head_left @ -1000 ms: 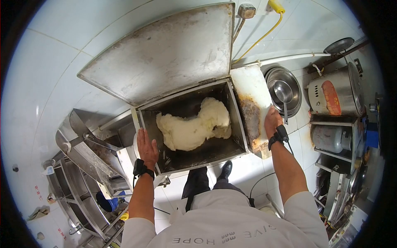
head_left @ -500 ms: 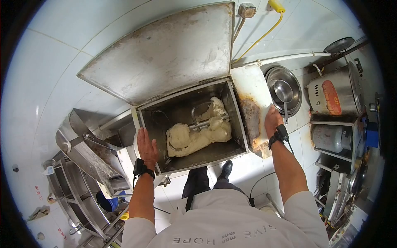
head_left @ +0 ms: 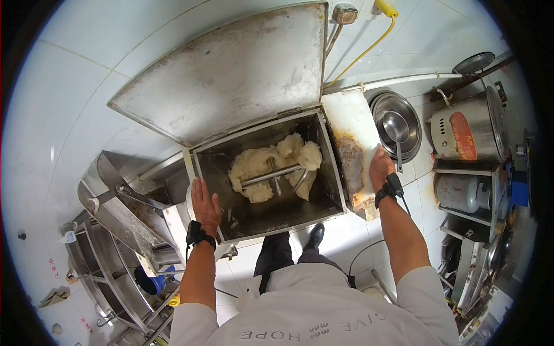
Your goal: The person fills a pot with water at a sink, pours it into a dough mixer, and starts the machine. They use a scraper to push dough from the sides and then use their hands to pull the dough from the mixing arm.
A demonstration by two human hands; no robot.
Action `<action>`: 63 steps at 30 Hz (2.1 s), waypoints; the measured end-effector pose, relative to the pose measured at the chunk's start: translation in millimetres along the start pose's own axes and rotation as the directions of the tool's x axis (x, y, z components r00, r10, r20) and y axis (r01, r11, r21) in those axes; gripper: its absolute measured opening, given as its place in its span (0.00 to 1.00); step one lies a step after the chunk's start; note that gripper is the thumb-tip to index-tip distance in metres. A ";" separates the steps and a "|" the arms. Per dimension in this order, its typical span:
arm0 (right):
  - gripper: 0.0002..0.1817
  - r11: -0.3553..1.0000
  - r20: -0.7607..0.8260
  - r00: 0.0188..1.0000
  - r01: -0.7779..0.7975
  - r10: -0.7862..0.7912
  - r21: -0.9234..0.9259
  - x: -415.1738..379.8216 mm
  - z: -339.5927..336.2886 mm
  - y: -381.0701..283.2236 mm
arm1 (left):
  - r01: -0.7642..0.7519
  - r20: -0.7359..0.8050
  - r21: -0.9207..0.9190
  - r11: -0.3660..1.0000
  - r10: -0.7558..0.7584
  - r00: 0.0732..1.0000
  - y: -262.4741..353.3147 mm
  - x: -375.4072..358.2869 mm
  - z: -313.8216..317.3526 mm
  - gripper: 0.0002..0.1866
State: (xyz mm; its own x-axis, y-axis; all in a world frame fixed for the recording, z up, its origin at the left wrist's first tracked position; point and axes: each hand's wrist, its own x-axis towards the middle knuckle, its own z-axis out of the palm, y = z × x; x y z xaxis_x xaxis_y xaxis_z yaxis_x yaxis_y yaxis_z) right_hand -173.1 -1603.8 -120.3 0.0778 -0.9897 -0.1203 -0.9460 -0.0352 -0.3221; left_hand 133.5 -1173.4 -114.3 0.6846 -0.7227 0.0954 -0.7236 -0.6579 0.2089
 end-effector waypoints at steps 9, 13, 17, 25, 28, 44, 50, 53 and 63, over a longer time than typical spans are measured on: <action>0.32 1.000 0.021 1.000 0.002 -0.002 0.006 -2.3 -5.0 -3.7 | -0.001 -0.018 -0.018 1.000 0.001 1.000 0.1 -0.3 0.8 0.31; 0.32 1.000 0.041 0.999 0.008 -0.009 0.024 -3.6 -7.7 -4.7 | 0.011 -0.013 -0.008 1.000 -0.011 1.000 1.3 -0.1 0.7 0.31; 0.32 1.000 0.035 0.999 0.015 -0.016 0.026 -3.7 -8.0 -4.6 | 0.005 -0.018 -0.013 1.000 -0.006 1.000 0.7 -0.1 1.0 0.31; 0.33 0.999 -0.009 1.000 0.029 -0.028 0.027 -3.3 -2.7 -1.9 | -0.003 -0.019 -0.020 1.000 0.002 1.000 -1.1 0.3 2.3 0.31; 0.32 1.000 -0.011 1.000 0.021 -0.021 0.020 -2.9 -1.5 -2.0 | -0.018 -0.027 -0.018 1.000 0.018 0.999 -2.2 -0.3 3.2 0.31; 0.32 0.999 -0.050 0.997 0.051 -0.051 0.008 1.1 6.2 5.2 | 0.003 -0.009 -0.021 1.000 -0.003 1.000 1.9 0.9 -1.5 0.31; 0.29 1.000 0.009 1.000 0.001 -0.001 0.015 1.0 2.8 3.4 | -0.007 -0.006 -0.007 1.000 0.007 1.000 0.4 0.2 0.0 0.31; 0.30 1.000 0.031 0.999 -0.014 0.014 0.002 1.0 1.0 1.6 | -0.007 0.000 -0.010 1.000 0.007 1.000 1.4 0.5 -1.4 0.31; 0.32 0.999 -0.029 0.999 0.025 -0.025 0.027 -3.2 -1.4 -1.3 | -0.011 -0.002 -0.014 1.000 0.011 1.000 1.1 0.7 -1.5 0.31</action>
State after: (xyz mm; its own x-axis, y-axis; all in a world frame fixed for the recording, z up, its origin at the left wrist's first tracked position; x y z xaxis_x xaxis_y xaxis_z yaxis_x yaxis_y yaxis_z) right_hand -172.6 -1600.8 -118.2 0.0919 -0.9921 -0.0850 -0.9348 -0.0566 -0.3508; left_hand 133.3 -1174.3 -112.5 0.6765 -0.7296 0.0996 -0.7300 -0.6467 0.2211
